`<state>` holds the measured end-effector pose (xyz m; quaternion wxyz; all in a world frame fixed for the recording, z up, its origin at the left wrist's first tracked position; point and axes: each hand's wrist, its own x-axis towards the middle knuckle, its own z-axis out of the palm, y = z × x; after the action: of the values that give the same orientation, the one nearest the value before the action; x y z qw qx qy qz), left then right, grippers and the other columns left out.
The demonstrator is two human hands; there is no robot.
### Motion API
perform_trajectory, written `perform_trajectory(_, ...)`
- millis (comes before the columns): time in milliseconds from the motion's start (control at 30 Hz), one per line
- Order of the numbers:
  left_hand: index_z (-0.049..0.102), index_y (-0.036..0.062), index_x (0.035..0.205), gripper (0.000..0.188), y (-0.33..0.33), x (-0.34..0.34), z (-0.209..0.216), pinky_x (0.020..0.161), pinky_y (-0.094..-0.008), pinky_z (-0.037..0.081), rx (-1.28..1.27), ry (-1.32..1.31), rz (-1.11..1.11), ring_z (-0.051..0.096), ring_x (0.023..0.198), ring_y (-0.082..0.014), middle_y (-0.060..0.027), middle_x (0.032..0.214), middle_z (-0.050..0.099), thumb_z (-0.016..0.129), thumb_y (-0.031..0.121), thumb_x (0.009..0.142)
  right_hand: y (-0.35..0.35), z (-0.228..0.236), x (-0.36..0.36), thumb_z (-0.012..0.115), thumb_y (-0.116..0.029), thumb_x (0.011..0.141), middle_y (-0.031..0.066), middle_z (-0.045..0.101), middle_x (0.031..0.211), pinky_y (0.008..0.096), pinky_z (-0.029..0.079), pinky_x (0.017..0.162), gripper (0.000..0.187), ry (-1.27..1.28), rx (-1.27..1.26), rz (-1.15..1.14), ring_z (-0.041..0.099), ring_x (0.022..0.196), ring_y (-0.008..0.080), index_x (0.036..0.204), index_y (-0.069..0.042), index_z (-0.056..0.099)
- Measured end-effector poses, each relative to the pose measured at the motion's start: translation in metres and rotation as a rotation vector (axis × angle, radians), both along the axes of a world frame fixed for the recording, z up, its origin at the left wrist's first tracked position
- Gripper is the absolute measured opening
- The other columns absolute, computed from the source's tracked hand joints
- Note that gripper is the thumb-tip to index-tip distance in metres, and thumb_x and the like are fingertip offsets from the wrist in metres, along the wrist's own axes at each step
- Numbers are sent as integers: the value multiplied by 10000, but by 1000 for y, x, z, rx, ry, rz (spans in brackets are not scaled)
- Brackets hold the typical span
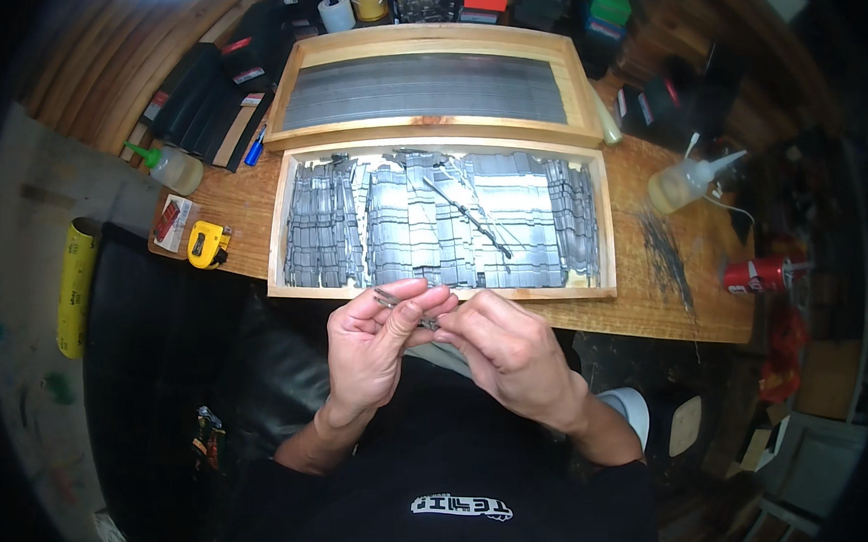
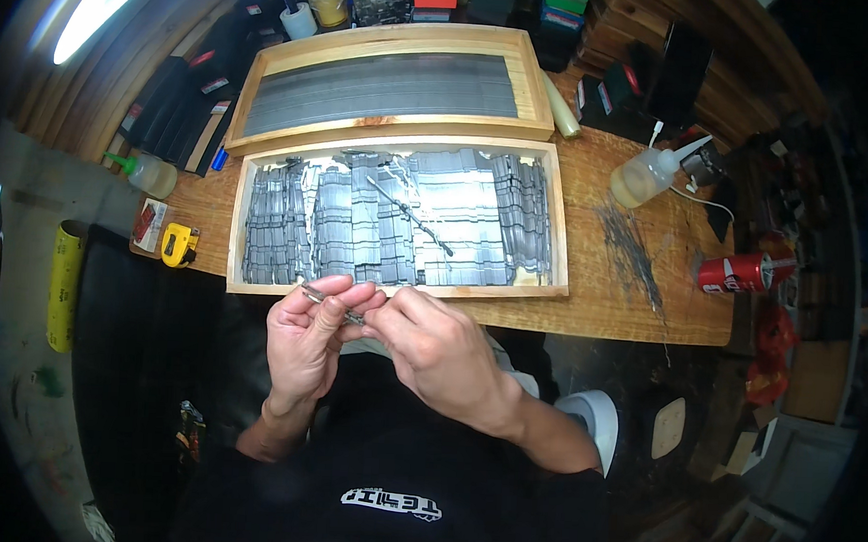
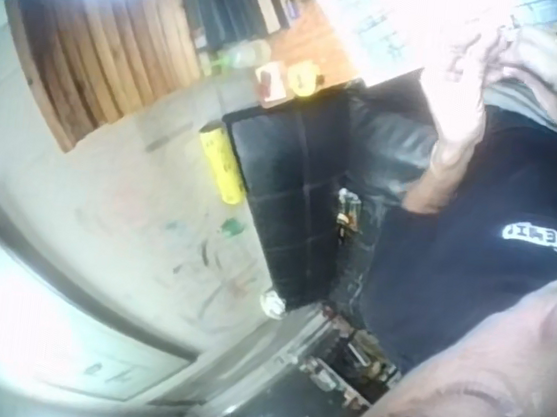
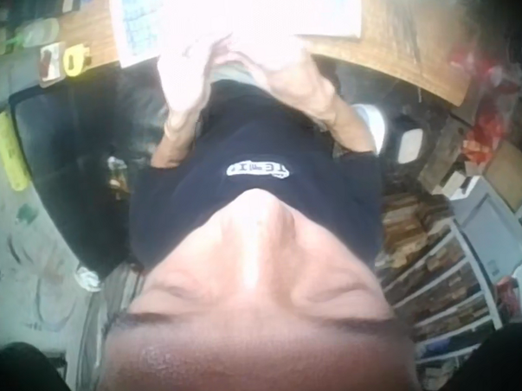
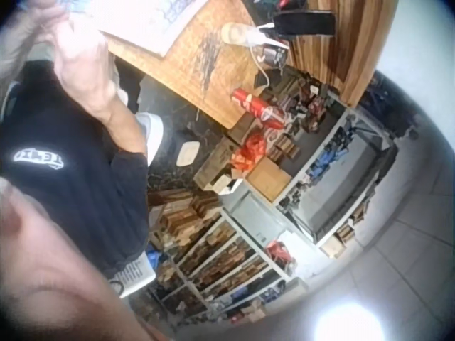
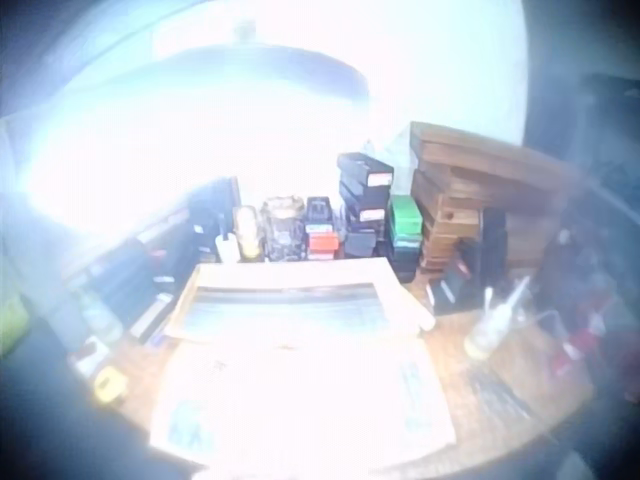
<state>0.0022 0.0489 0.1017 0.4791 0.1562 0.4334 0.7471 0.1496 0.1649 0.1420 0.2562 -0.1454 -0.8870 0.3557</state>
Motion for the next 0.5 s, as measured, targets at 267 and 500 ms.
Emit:
perform_trajectory(267, 551, -93, 1376, 345, -12, -21, -10, 905, -420, 679, 6, -89, 80, 772, 1054, -363, -264, 1156, 741, 582, 120, 1106, -10, 3, 9, 829, -27, 865, 134, 727, 955, 371, 588, 679, 228, -70, -65, 41, 743, 818, 296, 1057, 29, 720)
perform_trajectory(500, 428, -105, 1492, 446, -6, -13, -1, 1049, -489, 612, 39, -250, -23, 711, 1198, -405, -295, 1298, 681, 475, 183, 1155, -15, -8, 2, 734, -11, 899, 162, 749, 978, 363, 616, 712, 154, -18, 270, -42, 750, 828, 279, 1044, 38, 725)
